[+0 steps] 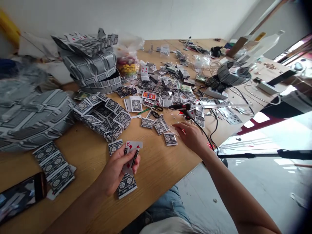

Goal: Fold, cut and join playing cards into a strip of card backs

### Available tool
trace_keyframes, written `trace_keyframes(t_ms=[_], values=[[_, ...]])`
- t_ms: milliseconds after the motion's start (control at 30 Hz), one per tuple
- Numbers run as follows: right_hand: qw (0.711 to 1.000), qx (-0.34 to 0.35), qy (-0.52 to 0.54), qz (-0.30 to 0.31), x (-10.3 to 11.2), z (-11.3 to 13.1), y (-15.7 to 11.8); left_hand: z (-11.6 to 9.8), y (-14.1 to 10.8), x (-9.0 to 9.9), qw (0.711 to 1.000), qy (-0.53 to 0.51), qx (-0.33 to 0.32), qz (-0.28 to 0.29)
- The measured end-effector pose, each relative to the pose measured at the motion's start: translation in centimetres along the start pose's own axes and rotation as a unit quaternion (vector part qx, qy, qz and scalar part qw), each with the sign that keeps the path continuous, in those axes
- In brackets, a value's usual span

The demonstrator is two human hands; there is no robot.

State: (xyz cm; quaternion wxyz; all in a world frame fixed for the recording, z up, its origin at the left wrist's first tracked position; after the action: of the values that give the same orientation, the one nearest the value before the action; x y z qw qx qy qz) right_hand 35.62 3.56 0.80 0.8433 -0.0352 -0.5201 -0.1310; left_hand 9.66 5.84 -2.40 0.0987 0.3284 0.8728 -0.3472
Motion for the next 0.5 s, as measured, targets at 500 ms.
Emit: trace_keyframes(t_ms=[500], values=[[0.990, 0.021, -0.074, 0.116, -4.1, 2.6, 13.0, -5.0, -3.9, 0.8, 0.986, 0.078, -0.150, 0.005]])
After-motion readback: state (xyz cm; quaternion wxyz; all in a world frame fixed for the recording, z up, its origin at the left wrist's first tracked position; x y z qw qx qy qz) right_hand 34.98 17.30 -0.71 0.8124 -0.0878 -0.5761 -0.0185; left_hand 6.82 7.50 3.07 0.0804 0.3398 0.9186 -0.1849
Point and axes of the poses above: each hand's wrist, its own y-axis towards the middle knuckle, its own x-axis out of the back of the hand, z = x × y, the point moved 8 cm from there along y, towards the middle knuckle, and after that the axes turned 10 degrees about y, right-handed, at the moved point
